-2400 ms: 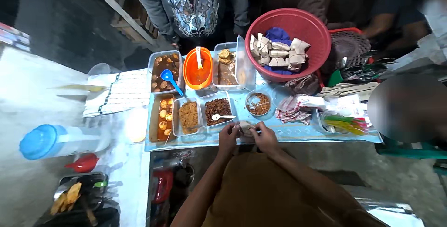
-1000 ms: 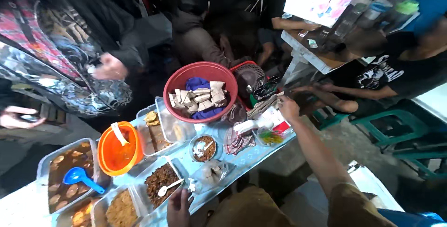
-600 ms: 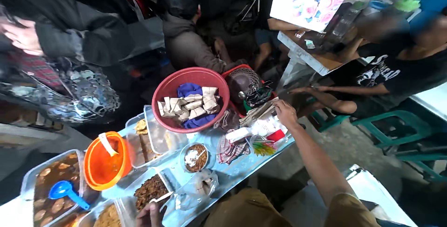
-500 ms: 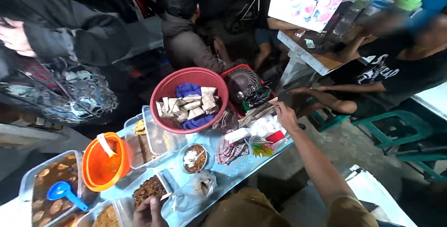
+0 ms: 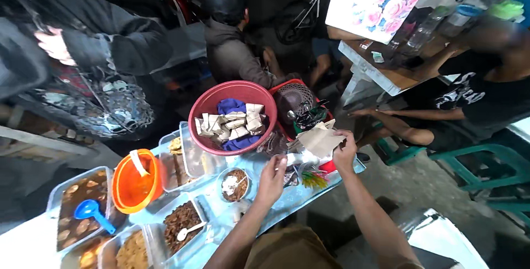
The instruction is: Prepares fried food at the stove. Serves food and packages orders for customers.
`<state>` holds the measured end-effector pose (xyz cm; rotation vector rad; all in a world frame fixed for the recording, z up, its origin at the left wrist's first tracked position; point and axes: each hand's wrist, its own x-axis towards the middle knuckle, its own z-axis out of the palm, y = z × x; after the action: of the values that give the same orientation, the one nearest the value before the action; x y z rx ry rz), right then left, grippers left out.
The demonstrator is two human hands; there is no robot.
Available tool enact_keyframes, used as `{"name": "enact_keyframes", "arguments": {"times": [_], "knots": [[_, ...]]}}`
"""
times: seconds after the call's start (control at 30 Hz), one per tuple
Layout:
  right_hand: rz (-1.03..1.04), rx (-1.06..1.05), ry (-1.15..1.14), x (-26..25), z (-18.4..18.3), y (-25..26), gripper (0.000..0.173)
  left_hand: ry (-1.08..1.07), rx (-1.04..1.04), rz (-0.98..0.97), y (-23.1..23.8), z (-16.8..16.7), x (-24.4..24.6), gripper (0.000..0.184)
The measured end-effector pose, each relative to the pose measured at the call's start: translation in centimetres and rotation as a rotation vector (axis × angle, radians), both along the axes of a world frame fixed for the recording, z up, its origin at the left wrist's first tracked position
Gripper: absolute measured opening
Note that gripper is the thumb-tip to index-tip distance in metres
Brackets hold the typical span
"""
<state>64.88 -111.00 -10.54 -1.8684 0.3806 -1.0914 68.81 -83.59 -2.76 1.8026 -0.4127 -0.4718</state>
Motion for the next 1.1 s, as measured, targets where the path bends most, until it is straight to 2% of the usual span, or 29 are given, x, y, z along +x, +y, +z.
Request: {"name": "enact_keyframes", "arguments": {"times": [0.07, 0.13, 0.2, 0.23, 0.27, 0.33, 0.37, 0.43, 0.47, 0.5, 0.53, 0.57, 0.6, 0.67, 0.73, 0.77, 0.87, 0.93, 1.03, 1.1], "knots": [[0.013, 0.002, -0.038, -0.9, 2.1, 0.4, 0.029, -0.134, 0.048, -0.095, -2.2, 0.4, 0.5, 0.043], [0.077, -0.045, -0.071, -1.6, 4.9, 1.1, 0.031, -0.373, 0.158, -0.205, -3.8, 1.7, 0.7, 0.069], [0.195, -0.077, -0.107, -2.0, 8.2, 2.8, 0.029, -0.487, 0.205, -0.26, -4.6, 3.2, 1.0, 0.088], [0.261, -0.091, -0.131, -2.1, 9.9, 4.0, 0.027, -0.5, 0.168, -0.258, -4.5, 3.7, 1.1, 0.085], [0.322, -0.102, -0.158, -2.2, 11.6, 5.3, 0.027, -0.499, 0.05, -0.23, -4.0, 4.0, 1.2, 0.074], [0.414, -0.157, -0.165, -2.4, 14.2, 7.3, 0.036, -0.46, -0.193, -0.176, -2.2, 4.8, 1.0, 0.052], [0.454, -0.192, -0.124, -2.3, 15.0, 8.2, 0.044, -0.432, -0.242, -0.128, -0.8, 5.3, 0.4, 0.045], [0.569, -0.236, 0.073, -2.5, 16.2, 10.5, 0.066, -0.327, -0.252, 0.016, 2.6, 6.1, -1.7, 0.033], [0.631, -0.234, 0.157, -2.4, 16.5, 12.2, 0.062, -0.254, -0.249, 0.101, 4.5, 6.6, -2.9, 0.031], [0.698, -0.201, 0.205, -2.1, 16.3, 14.1, 0.05, -0.188, -0.235, 0.192, 6.6, 7.0, -4.0, 0.031], [0.758, -0.124, 0.213, -1.9, 15.7, 16.4, 0.035, -0.151, -0.203, 0.274, 8.8, 7.2, -5.0, 0.03], [0.818, -0.017, 0.201, -1.7, 15.0, 18.8, 0.028, -0.156, -0.195, 0.319, 11.2, 6.8, -5.6, 0.026], [0.889, 0.096, 0.203, -1.5, 14.4, 21.2, 0.031, -0.167, -0.236, 0.333, 13.7, 6.0, -6.2, 0.021], [1.07, 0.319, 0.263, -1.1, 13.6, 25.9, 0.049, -0.127, -0.343, 0.355, 18.8, 4.7, -7.7, 0.018], [1.237, 0.471, 0.368, -0.4, 13.2, 30.8, 0.069, 0.015, -0.368, 0.489, 23.4, 4.8, -10.0, 0.021], [1.271, 0.501, 0.422, -0.1, 13.1, 33.6, 0.071, 0.075, -0.328, 0.593, 25.7, 5.1, -11.2, 0.024], [1.356, 0.407, 0.606, 0.2, 11.9, 41.6, 0.07, 0.157, -0.188, 0.892, 31.8, 5.3, -14.6, 0.028], [1.423, 0.311, 0.694, 0.3, 11.4, 46.8, 0.059, 0.125, -0.173, 1.0, 36.0, 4.8, -16.6, 0.026], [1.541, 0.148, 0.715, -1.1, 11.3, 54.6, 0.033, 0.133, -0.326, 1.157, 42.2, 3.9, -20.0, 0.023], [1.559, -0.001, 0.585, -2.6, 11.0, 60.5, 0.022, 0.155, -0.429, 1.369, 46.9, 2.7, -22.3, 0.03]]}}
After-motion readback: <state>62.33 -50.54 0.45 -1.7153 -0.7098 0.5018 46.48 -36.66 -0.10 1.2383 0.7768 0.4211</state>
